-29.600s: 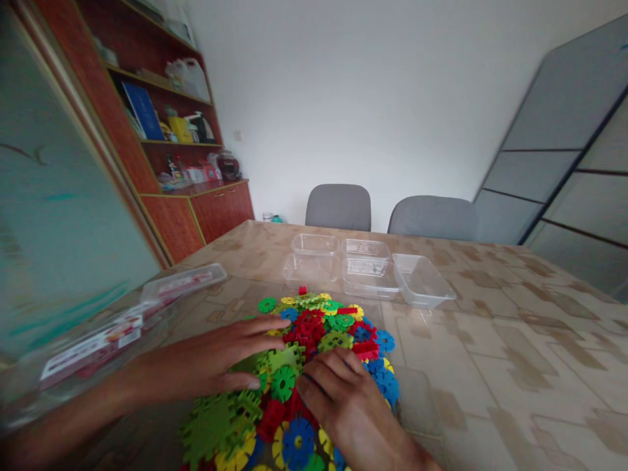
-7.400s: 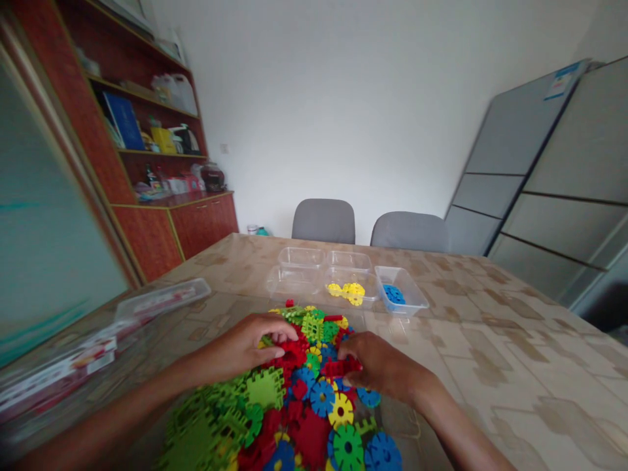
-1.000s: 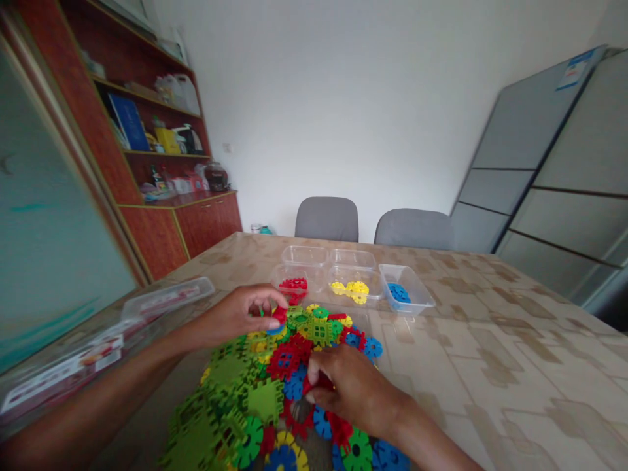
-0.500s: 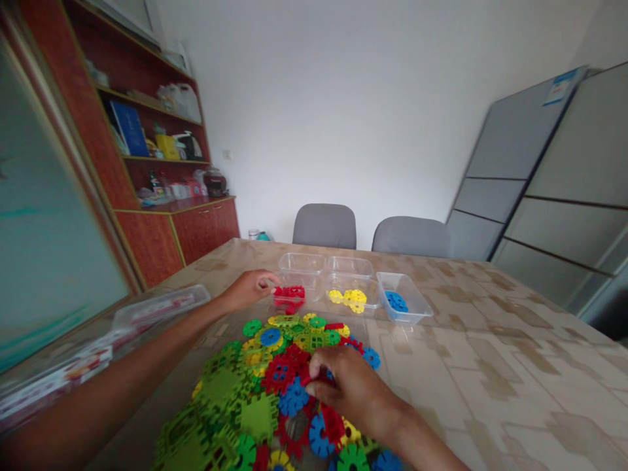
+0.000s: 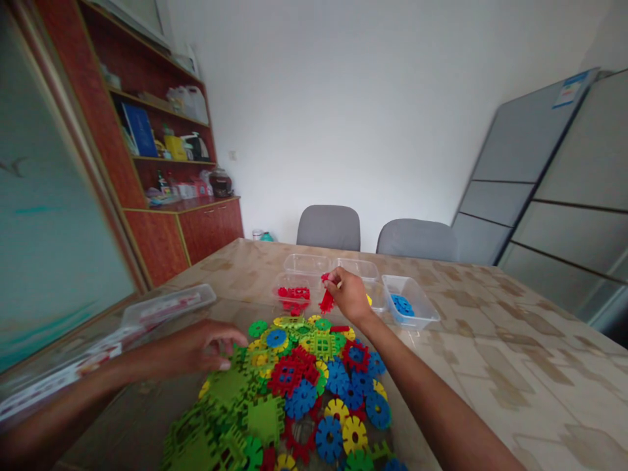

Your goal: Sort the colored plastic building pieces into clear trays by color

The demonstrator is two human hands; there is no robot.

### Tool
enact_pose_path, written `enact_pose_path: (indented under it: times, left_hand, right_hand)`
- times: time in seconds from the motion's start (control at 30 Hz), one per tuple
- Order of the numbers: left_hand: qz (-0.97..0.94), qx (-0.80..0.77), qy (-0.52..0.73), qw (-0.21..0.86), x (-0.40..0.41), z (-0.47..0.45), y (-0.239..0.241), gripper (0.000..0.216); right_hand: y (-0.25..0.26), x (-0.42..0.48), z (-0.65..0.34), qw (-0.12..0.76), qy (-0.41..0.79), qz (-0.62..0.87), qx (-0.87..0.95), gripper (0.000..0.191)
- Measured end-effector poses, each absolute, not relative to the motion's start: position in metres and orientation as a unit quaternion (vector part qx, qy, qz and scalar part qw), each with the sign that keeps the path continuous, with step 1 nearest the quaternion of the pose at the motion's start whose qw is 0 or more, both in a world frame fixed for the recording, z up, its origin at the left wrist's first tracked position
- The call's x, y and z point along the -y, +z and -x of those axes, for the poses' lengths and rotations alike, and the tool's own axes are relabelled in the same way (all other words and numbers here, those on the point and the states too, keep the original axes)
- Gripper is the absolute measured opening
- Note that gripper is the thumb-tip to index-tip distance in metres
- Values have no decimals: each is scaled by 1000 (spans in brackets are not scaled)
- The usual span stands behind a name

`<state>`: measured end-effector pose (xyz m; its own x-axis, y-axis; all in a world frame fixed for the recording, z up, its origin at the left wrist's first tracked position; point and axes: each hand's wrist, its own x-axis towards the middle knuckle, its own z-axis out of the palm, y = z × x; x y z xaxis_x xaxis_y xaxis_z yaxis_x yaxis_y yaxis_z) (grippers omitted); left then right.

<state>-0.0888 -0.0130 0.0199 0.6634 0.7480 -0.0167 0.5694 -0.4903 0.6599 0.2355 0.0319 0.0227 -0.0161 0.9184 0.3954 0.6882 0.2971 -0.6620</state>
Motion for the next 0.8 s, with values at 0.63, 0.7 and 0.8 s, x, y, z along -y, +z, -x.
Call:
enact_pose_path:
  times: [0.63, 0.7, 0.8]
  left_hand:
    - [-919, -299, 34, 255, 41, 81, 25, 70]
    - [-923, -306, 34, 232, 43, 78, 20, 70]
    - [-929, -299, 34, 216, 44, 74, 20, 61]
  right_hand:
    - [1, 40, -212, 357, 190, 476, 781, 17]
    - [2, 73, -201, 330, 222, 434, 808, 17]
    - [2, 109, -178, 262, 206, 335, 881, 13]
